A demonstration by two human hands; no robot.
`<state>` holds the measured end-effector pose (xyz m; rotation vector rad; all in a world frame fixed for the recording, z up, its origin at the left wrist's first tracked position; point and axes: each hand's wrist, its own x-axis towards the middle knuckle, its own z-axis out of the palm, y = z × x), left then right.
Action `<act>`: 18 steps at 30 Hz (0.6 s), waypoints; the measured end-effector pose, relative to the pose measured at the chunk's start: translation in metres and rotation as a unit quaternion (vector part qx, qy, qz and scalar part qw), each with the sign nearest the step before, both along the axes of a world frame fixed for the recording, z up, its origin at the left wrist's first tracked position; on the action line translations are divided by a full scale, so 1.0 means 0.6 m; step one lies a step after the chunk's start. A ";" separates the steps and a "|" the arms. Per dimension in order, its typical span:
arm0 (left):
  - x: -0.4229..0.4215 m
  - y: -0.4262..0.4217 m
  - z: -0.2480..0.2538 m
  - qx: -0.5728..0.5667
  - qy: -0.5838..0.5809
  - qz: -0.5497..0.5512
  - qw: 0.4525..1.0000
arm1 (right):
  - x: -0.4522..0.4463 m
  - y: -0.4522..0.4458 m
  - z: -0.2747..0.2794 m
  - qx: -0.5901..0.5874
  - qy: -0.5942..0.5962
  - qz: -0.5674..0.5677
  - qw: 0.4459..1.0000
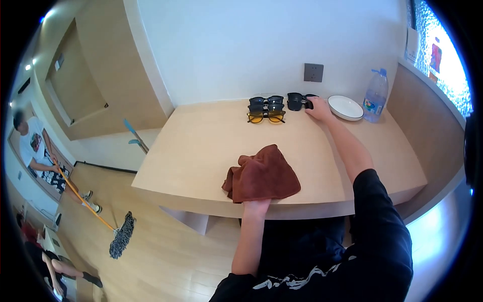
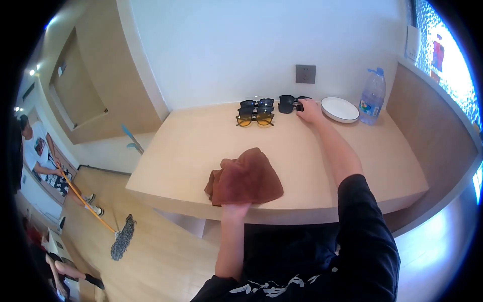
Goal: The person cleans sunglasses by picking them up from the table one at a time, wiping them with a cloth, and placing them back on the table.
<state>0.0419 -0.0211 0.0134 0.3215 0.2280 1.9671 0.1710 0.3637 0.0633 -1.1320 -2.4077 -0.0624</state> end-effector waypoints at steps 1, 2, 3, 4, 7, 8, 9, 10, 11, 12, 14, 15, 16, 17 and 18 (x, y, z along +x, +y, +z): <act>0.005 0.001 0.007 0.003 -0.006 0.003 1.000 | -0.005 -0.013 0.008 0.016 0.041 0.010 0.999; 0.009 0.000 0.016 -0.002 0.003 0.021 1.000 | -0.014 -0.027 0.014 0.029 0.082 0.020 0.996; 0.014 -0.003 0.018 -0.009 0.011 0.037 0.999 | -0.025 -0.035 0.015 0.027 0.076 0.022 0.997; 0.004 0.007 -0.007 -0.012 0.006 0.037 0.999 | -0.038 -0.043 0.016 0.024 0.136 0.083 0.987; -0.018 0.023 -0.063 0.000 0.011 0.045 0.999 | -0.076 -0.093 0.014 0.033 0.180 0.173 0.968; -0.001 0.013 -0.028 0.011 0.001 0.050 0.999 | -0.088 -0.111 0.019 0.055 0.168 0.204 0.963; 0.010 0.008 -0.009 0.023 -0.007 0.056 0.998 | -0.098 -0.130 0.018 0.053 0.169 0.205 0.963; 0.011 0.011 -0.010 0.023 -0.006 0.058 0.998 | -0.107 -0.145 0.012 0.065 0.155 0.204 0.964; 0.011 0.014 -0.012 0.000 0.034 0.084 0.996 | -0.113 -0.159 0.010 0.077 0.142 0.204 0.965; 0.009 0.017 -0.013 -0.021 0.075 0.111 0.991 | -0.117 -0.170 0.013 0.080 0.144 0.207 0.964; 0.006 0.018 -0.009 -0.008 0.071 0.113 0.991 | -0.125 -0.177 0.010 0.097 0.110 0.208 0.967; 0.006 0.018 -0.008 0.004 0.065 0.111 0.992 | -0.128 -0.177 0.010 0.096 0.112 0.209 0.967; 0.006 0.018 -0.009 0.013 0.059 0.110 0.992 | -0.134 -0.170 0.003 0.104 0.104 0.215 0.965; 0.007 0.016 -0.008 0.023 0.051 0.108 0.993 | -0.140 -0.164 -0.002 0.114 0.096 0.220 0.964; 0.008 0.016 -0.007 0.034 0.043 0.106 0.993 | -0.143 -0.158 -0.006 0.112 0.096 0.221 0.964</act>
